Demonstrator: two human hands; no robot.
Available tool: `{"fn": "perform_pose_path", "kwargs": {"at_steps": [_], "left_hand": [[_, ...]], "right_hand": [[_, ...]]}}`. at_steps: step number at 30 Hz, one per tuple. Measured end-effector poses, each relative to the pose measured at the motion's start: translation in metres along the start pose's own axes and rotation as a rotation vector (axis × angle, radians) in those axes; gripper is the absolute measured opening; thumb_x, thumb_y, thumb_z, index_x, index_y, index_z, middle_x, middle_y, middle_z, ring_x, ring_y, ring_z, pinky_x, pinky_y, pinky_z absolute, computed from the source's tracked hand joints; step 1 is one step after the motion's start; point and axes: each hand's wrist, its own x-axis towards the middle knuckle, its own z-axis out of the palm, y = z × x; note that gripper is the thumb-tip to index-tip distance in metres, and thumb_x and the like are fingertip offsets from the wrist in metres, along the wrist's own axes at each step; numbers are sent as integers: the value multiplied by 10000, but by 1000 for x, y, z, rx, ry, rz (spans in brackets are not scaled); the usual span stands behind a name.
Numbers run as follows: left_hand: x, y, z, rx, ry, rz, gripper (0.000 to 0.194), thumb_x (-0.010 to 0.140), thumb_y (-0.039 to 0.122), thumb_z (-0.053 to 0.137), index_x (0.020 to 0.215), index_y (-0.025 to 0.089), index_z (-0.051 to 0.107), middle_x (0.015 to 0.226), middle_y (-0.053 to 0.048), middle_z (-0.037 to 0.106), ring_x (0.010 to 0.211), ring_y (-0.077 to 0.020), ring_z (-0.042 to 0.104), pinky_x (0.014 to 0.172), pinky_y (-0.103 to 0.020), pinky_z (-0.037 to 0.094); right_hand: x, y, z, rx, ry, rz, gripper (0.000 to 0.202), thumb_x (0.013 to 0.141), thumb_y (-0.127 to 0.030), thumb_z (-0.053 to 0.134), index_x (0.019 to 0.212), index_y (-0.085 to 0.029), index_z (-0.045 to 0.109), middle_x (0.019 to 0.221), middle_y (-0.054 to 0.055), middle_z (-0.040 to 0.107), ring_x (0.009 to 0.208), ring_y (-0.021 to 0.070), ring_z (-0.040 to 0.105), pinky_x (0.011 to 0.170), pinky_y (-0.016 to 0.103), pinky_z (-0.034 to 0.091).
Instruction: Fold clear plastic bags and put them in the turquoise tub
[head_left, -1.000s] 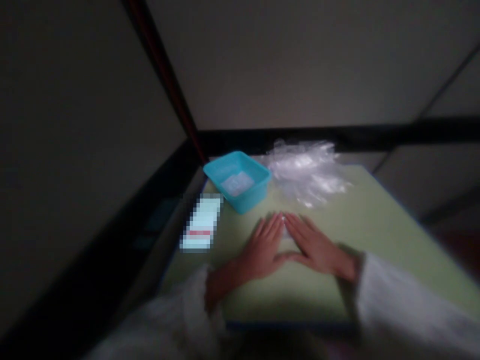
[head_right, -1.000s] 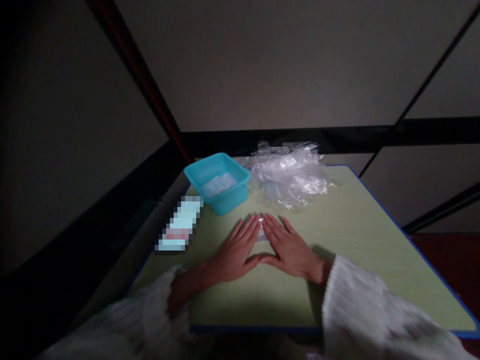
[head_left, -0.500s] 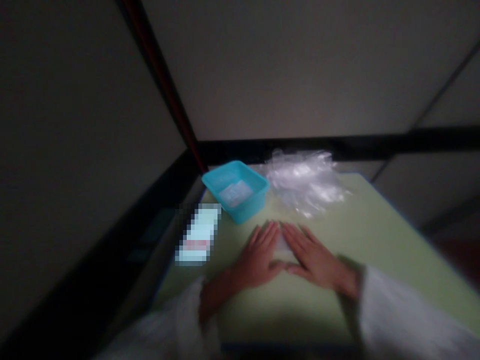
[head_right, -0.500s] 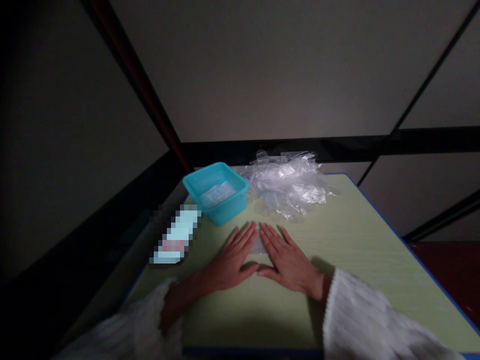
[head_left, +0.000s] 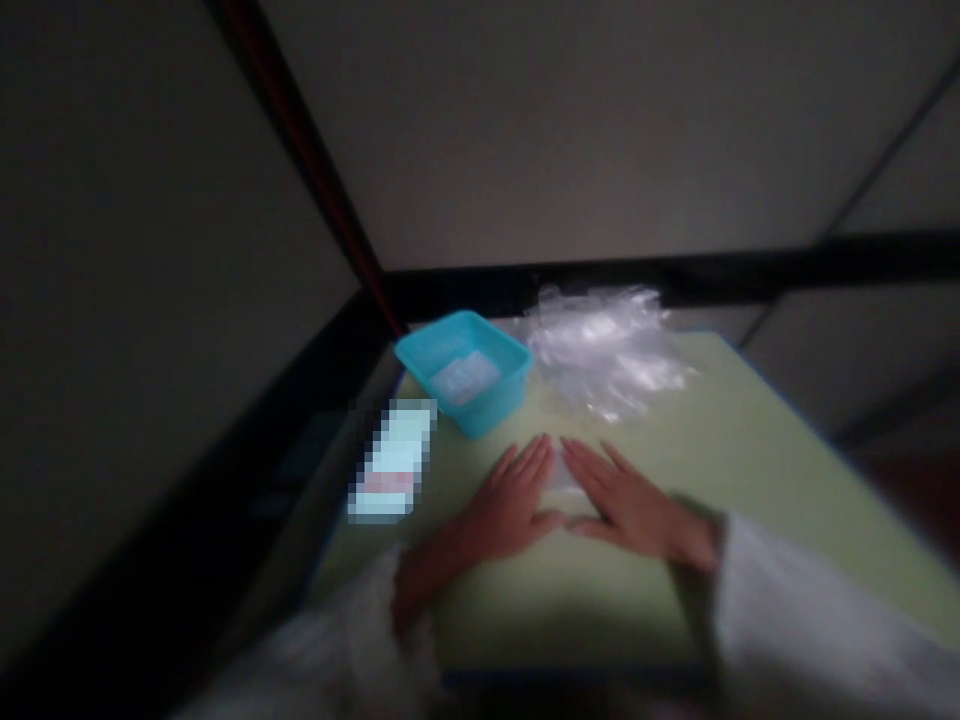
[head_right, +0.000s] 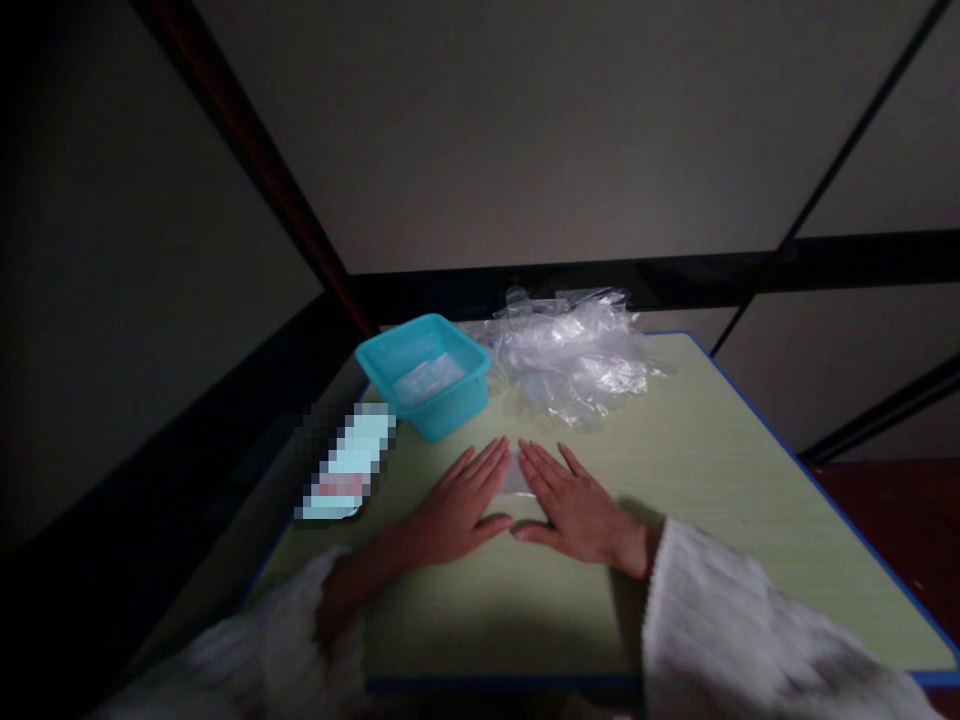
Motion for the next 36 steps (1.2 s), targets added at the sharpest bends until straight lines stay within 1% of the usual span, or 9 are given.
{"fn": "perform_pose_path", "kwargs": {"at_steps": [3,6,8,11,13,17,24,31,36], "left_hand": [[0,-3,4,-70,17,-4,815,848,493,506,1458,87,150,1530,-174,141,1427,-258,97,1150,-446,115],[2,-6,6,-182,99,-62,975,770,494,617,1467,71,82,1527,-192,136,1419,-268,144,1140,-426,195],[3,-10,5,-242,188,-101,978,728,461,674,1456,67,153,1508,-199,209,1400,-277,215,1130,-423,235],[5,-14,0,-284,312,-52,764,719,383,697,1361,104,390,1397,-167,444,1316,-273,389,1120,-446,260],[6,-17,-1,-295,369,11,634,716,343,698,1277,131,493,1295,-142,555,1232,-263,489,1090,-449,314],[6,-18,2,-283,384,70,582,700,331,710,1224,144,540,1210,-128,615,1148,-261,556,1026,-440,394],[8,-16,3,-268,352,27,584,685,302,732,1216,141,551,1216,-125,613,1124,-263,565,1007,-416,407],[6,-15,7,-290,351,-2,571,687,294,726,1217,170,552,1222,-96,610,1135,-243,554,1012,-392,402],[7,-16,6,-272,361,17,538,701,260,706,1209,161,560,1213,-92,616,1120,-235,564,991,-376,427]], "right_hand": [[0,5,-10,85,-10,-43,812,895,-562,424,1486,-119,89,1498,201,250,1389,279,228,1092,530,250],[0,14,-20,148,50,-139,623,904,-462,486,1421,-155,322,1483,164,320,1378,259,266,1083,477,307],[1,19,-25,137,110,-199,420,909,-381,514,1268,-164,514,1392,145,466,1337,254,348,1064,452,351],[0,22,-28,74,173,-249,212,914,-271,521,1050,-157,635,1164,117,635,1192,242,511,1004,425,425],[1,20,-28,32,205,-254,167,912,-228,521,984,-157,654,1054,99,667,1078,229,579,962,417,458],[2,15,-27,-9,221,-249,158,915,-189,506,937,-159,659,972,82,671,1029,224,596,939,415,472],[3,14,-26,15,196,-210,202,936,-190,462,1057,-147,618,970,79,678,979,204,611,894,378,514],[2,17,-20,-71,252,-268,177,904,-151,480,885,-153,657,1002,96,695,989,218,636,961,421,484],[0,18,-22,-2,228,-171,184,909,-190,464,978,-158,631,979,103,699,983,218,650,939,419,499]]}}
